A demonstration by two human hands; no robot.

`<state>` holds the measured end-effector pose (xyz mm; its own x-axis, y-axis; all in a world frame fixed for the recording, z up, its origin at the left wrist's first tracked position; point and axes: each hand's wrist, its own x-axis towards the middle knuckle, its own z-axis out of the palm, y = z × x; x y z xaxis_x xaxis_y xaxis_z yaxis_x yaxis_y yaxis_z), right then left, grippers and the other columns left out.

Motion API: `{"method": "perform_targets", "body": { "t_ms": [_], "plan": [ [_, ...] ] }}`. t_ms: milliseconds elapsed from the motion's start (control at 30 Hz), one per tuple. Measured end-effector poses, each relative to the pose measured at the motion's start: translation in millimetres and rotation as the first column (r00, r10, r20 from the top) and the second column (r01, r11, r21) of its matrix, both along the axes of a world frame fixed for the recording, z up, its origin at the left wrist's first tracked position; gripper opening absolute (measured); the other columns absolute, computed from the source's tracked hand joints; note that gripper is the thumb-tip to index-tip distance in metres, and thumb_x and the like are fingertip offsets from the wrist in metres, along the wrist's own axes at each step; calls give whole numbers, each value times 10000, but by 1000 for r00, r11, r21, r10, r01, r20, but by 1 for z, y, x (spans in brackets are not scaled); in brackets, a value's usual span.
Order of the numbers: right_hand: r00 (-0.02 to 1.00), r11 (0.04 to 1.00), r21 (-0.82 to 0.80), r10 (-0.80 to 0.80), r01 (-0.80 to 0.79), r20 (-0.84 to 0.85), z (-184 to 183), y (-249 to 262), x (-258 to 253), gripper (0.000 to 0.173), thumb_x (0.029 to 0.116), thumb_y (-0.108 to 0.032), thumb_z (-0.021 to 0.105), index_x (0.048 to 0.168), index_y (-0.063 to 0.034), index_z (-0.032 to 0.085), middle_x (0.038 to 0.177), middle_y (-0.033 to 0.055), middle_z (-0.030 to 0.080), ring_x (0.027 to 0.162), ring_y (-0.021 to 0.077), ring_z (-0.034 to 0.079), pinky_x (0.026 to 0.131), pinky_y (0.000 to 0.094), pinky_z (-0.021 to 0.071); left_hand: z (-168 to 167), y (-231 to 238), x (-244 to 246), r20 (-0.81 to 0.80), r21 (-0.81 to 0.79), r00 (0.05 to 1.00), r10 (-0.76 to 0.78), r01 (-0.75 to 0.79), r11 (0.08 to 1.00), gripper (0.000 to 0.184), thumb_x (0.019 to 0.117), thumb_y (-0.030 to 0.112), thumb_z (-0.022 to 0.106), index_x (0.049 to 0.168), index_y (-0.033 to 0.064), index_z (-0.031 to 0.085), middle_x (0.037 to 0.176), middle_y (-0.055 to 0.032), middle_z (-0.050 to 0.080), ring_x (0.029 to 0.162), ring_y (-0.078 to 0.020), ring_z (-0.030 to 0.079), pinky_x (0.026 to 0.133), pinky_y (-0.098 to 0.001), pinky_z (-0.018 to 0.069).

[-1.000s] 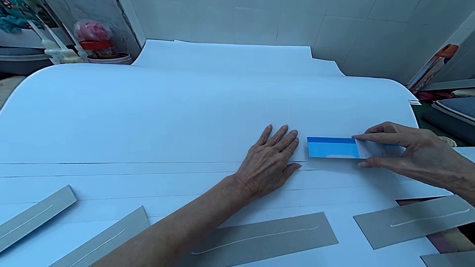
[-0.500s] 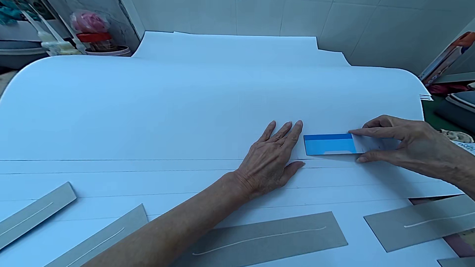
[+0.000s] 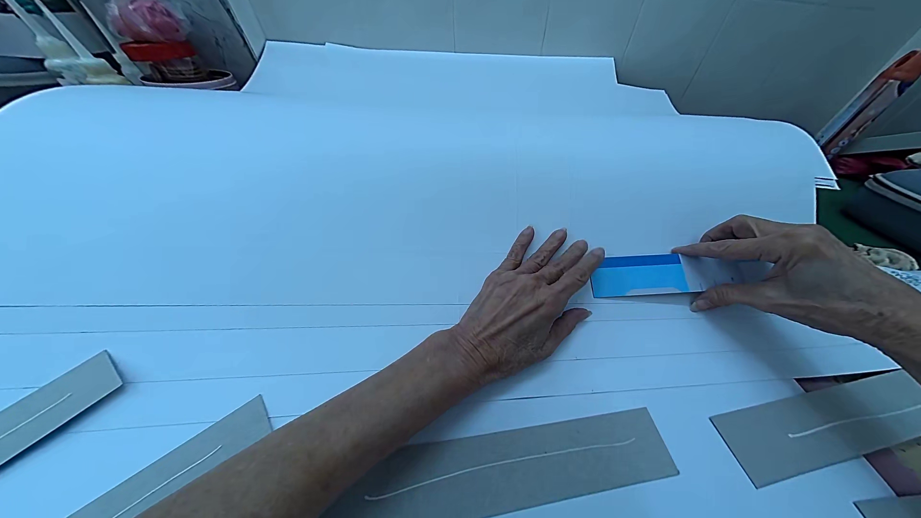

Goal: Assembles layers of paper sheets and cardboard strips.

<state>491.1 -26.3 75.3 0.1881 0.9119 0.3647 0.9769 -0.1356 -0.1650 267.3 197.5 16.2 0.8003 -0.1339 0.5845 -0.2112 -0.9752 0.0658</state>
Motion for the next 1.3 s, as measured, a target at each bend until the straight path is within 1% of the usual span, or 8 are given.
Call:
{"method": "perform_targets", "body": {
  "t_ms": [133, 400, 600, 933, 1033, 1133, 1200, 1300],
  "plan": [
    [1000, 1000, 7, 7, -7, -10, 0, 0, 0, 527, 673, -140, 883, 1172, -30, 754, 1027, 144, 666, 890, 222, 631, 748, 346, 520, -3, 1, 0, 1, 28, 1000, -10, 10, 1000, 454, 1019, 276, 514, 1406, 60, 616, 1471, -100, 587, 1440, -361, 458, 1214, -580, 246],
    [1000, 1000, -6, -21, 21, -3, 1, 0, -5, 534, 669, -101, 893, 1179, -27, 751, 1041, 157, 666, 894, 239, 631, 752, 359, 519, -2, 0, 0, -18, 35, 1000, -17, 18, 999, 412, 1027, 255, 494, 1365, 88, 660, 1467, -70, 595, 1448, -368, 445, 1210, -608, 226],
    [1000, 1000, -9, -24, 24, -6, 1, 0, -6, 538, 664, -99, 897, 1176, -22, 751, 1051, 163, 669, 901, 243, 634, 753, 364, 520, -2, 0, 0, -34, 45, 999, -14, 16, 999, 418, 1035, 260, 475, 1374, 98, 656, 1480, -60, 584, 1459, -372, 427, 1210, -615, 216],
    [998, 998, -43, -38, 36, -53, 1, 0, -4, 534, 673, -90, 895, 1184, -34, 751, 1062, 153, 673, 922, 234, 634, 778, 357, 518, -2, 0, 0, -48, 56, 999, -11, 13, 998, 418, 1041, 260, 459, 1366, 98, 664, 1472, -57, 591, 1449, -380, 440, 1199, -622, 236],
    [994, 997, -46, -63, 59, -86, -1, 0, 3, 554, 663, -153, 891, 1193, -68, 753, 1078, 128, 673, 935, 208, 638, 771, 363, 521, -1, 0, 0, -80, 60, 997, 1, 4, 998, 431, 1054, 264, 423, 1381, 102, 652, 1486, -54, 578, 1459, -372, 428, 1206, -620, 223],
    [987, 996, -40, -80, 75, -140, -1, 0, 2, 546, 658, -146, 898, 1179, -61, 756, 1079, 116, 667, 939, 186, 630, 773, 331, 519, -4, 0, 1, -66, 66, 998, 2, 2, 998, 434, 1048, 268, 418, 1364, 103, 667, 1476, -52, 587, 1453, -368, 438, 1201, -620, 237],
    [984, 996, -39, -85, 80, -158, -2, 0, 1, 529, 667, -147, 891, 1171, -55, 755, 1082, 107, 672, 954, 175, 630, 782, 318, 517, -4, 1, 1, -63, 71, 998, 2, 2, 997, 442, 1049, 273, 407, 1360, 102, 670, 1473, -52, 590, 1449, -368, 444, 1198, -620, 247],
    [989, 998, -25, -62, 59, -136, -3, -3, 4, 480, 702, -141, 870, 1159, -49, 758, 1091, 113, 691, 971, 178, 646, 807, 320, 524, -4, 1, 1, -63, 71, 998, 2, 2, 997, 446, 1045, 272, 403, 1358, 100, 671, 1468, -52, 595, 1441, -365, 456, 1196, -615, 254]
  ]
}}
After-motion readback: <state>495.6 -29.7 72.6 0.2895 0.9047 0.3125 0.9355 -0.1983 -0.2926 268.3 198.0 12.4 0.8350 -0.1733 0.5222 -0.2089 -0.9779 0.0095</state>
